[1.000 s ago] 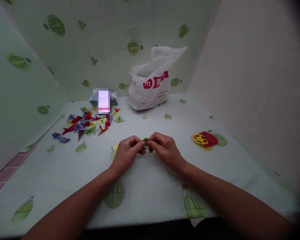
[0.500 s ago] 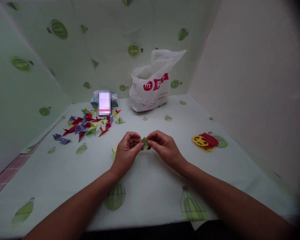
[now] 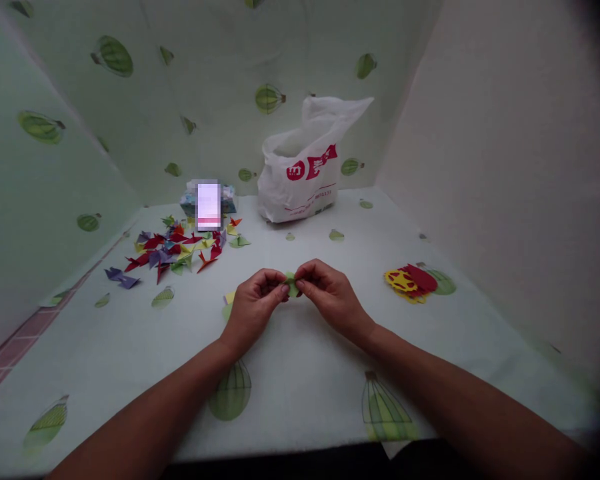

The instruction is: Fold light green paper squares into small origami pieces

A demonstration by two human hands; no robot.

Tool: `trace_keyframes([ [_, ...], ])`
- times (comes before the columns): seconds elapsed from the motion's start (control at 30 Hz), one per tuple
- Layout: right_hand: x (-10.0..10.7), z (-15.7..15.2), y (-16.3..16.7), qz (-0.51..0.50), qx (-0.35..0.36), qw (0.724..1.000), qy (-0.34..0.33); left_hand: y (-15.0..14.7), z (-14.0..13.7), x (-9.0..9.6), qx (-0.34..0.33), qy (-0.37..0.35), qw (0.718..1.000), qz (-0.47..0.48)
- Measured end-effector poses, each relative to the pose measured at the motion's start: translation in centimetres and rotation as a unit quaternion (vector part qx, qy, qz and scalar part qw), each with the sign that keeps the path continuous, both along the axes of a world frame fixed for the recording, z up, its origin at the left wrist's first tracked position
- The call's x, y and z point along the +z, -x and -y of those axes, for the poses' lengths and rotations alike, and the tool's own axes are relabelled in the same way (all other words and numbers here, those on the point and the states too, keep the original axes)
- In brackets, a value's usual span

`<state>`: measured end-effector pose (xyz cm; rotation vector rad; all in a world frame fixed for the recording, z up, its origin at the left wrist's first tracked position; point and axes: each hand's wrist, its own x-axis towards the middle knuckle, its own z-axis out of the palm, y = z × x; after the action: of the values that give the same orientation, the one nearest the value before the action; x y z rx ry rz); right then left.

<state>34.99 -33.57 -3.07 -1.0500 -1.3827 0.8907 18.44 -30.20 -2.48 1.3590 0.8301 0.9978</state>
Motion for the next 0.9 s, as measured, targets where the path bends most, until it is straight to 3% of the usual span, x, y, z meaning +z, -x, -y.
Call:
trace_keyframes([
  [0.37, 0.21, 0.0, 0.12, -0.046, 0.023, 0.997, 0.057, -0.06, 0.17, 0.09, -0.007, 0.044, 0.999, 0.006],
  [0.9, 0.61, 0.33, 0.28, -0.048, 0.035, 0.996, 0.068, -0.12, 0.31, 0.19, -0.026, 0.062, 0.997, -0.024],
])
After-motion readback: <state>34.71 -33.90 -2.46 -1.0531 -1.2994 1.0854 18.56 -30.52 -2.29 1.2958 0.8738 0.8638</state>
